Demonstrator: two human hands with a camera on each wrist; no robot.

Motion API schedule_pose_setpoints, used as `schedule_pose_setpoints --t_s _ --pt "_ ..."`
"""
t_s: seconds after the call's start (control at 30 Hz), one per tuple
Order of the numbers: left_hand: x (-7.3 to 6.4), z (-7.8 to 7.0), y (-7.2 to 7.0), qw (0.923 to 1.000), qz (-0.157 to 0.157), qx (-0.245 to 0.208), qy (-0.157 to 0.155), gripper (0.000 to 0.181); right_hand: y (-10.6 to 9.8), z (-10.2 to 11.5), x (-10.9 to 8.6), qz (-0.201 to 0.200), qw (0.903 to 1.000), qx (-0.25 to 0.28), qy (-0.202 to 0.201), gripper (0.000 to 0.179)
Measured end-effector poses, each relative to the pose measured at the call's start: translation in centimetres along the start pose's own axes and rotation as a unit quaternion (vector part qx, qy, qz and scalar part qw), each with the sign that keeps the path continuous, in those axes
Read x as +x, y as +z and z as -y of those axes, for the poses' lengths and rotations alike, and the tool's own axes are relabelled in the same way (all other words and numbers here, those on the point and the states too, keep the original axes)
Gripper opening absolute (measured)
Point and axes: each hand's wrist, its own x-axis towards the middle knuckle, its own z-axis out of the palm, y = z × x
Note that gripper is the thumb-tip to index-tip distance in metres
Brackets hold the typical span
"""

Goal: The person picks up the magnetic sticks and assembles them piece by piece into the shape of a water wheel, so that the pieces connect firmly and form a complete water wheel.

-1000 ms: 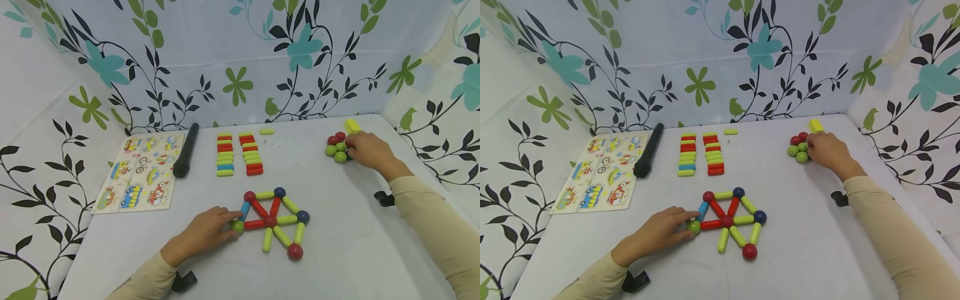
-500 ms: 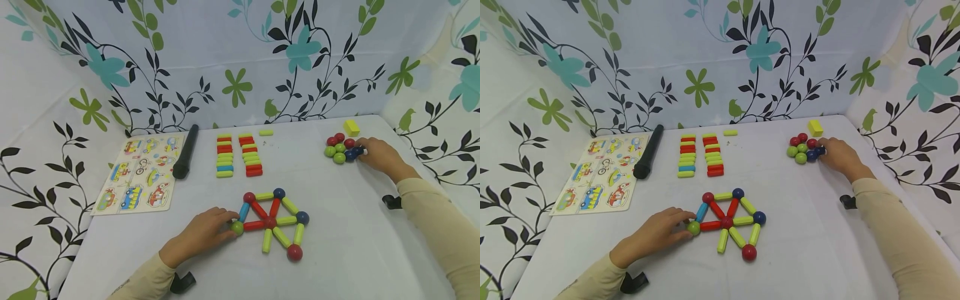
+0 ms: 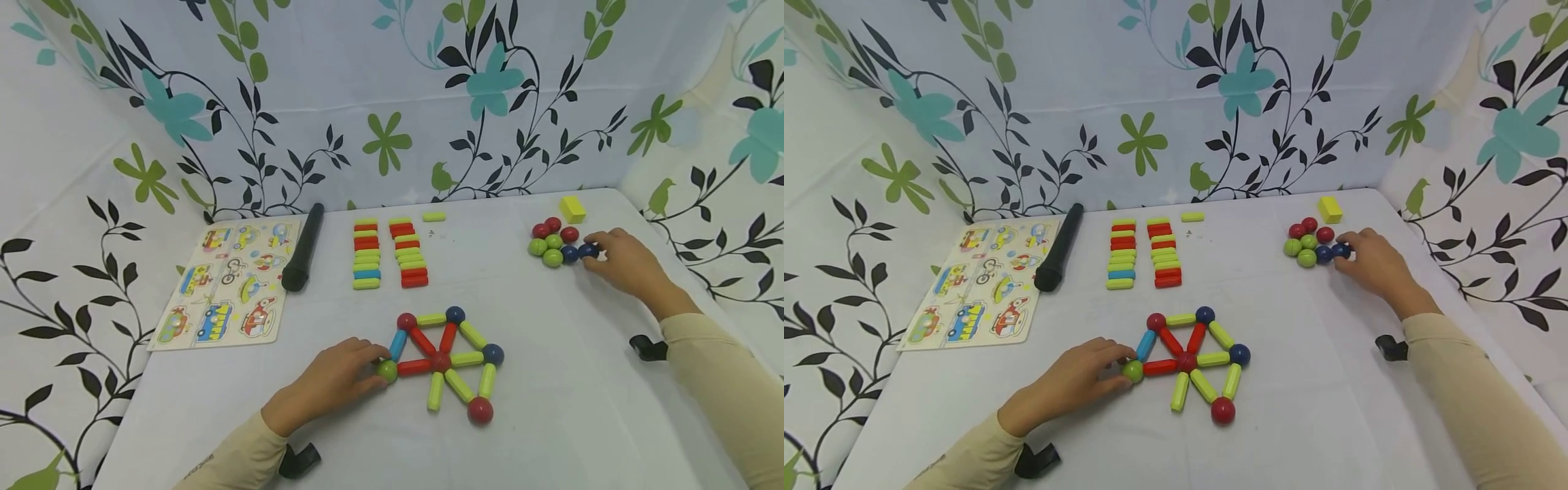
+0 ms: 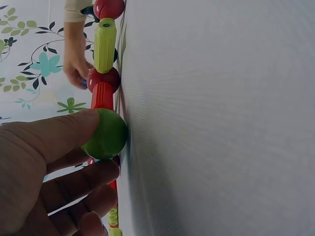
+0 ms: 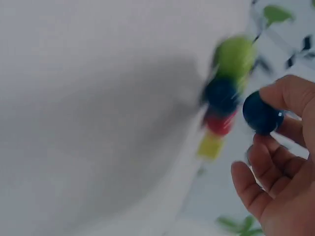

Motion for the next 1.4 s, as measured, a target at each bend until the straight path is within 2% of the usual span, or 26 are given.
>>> schedule_pose_setpoints --t_s 0.1,0.17,0.2,0.27,0.33,0.4,0.47,0.53,0.6,0.67,0.83,1.23,1.4 --pt "0.1 0.0 0.0 1.0 0.007 -0.001 -0.003 0.038 -0.1 4.7 -2.2 -0.025 0.9947 0.027 -0.096 0.045" --pt "0.2 0.0 0.0 0.9999 0.011 0.0 -0.006 0.037 0.2 8.7 -4.0 -0.033 0.9811 0.042 -0.186 0.042" --pt "0.2 0.0 0.0 0.9999 0.014 -0.001 -0.007 0.037 0.5 10.7 -5.0 -0.029 0.9709 0.045 -0.234 0.042" --pt "0.3 0.0 0.0 0.9998 0.017 -0.002 -0.012 0.036 1.3 14.8 -6.9 -0.009 0.941 0.048 -0.335 0.044" --pt "0.4 0.1 0.0 0.9996 0.021 -0.004 -0.018 0.036 2.3 18.3 -8.5 0.034 0.904 0.037 -0.424 0.048" --pt "0.4 0.1 0.0 0.9994 0.023 -0.009 -0.023 0.035 3.4 21.1 -9.8 0.067 0.8638 0.007 -0.499 0.049" --pt "0.4 0.1 0.1 0.9994 0.022 -0.012 -0.024 0.034 4.5 23.1 -10.6 0.079 0.8272 -0.03 -0.555 0.047" --pt "0.3 0.2 0.1 0.9994 0.019 -0.014 -0.023 0.034 5.5 24.3 -11.1 0.073 0.8018 -0.076 -0.588 0.043" --pt "0.3 0.2 0.2 0.9996 0.016 -0.014 -0.02 0.033 6.3 24.9 -11.3 0.066 0.7877 -0.11 -0.602 0.039" --pt "0.3 0.2 0.2 0.9997 0.014 -0.013 -0.018 0.034 6.7 25.1 -11.4 0.065 0.7829 -0.138 -0.603 0.036" --pt "0.3 0.2 0.2 0.9997 0.014 -0.01 -0.019 0.034 7.1 25.3 -11.3 0.071 0.7805 -0.165 -0.599 0.037" --pt "0.2 0.2 0.1 0.9997 0.011 -0.012 -0.018 0.035 7.5 25.8 -10.8 0.077 0.7797 -0.174 -0.596 0.041" --pt "0.2 0.2 0.1 0.9998 0.011 -0.011 -0.016 0.034 7.8 25.9 -10.7 0.077 0.783 -0.168 -0.594 0.039"
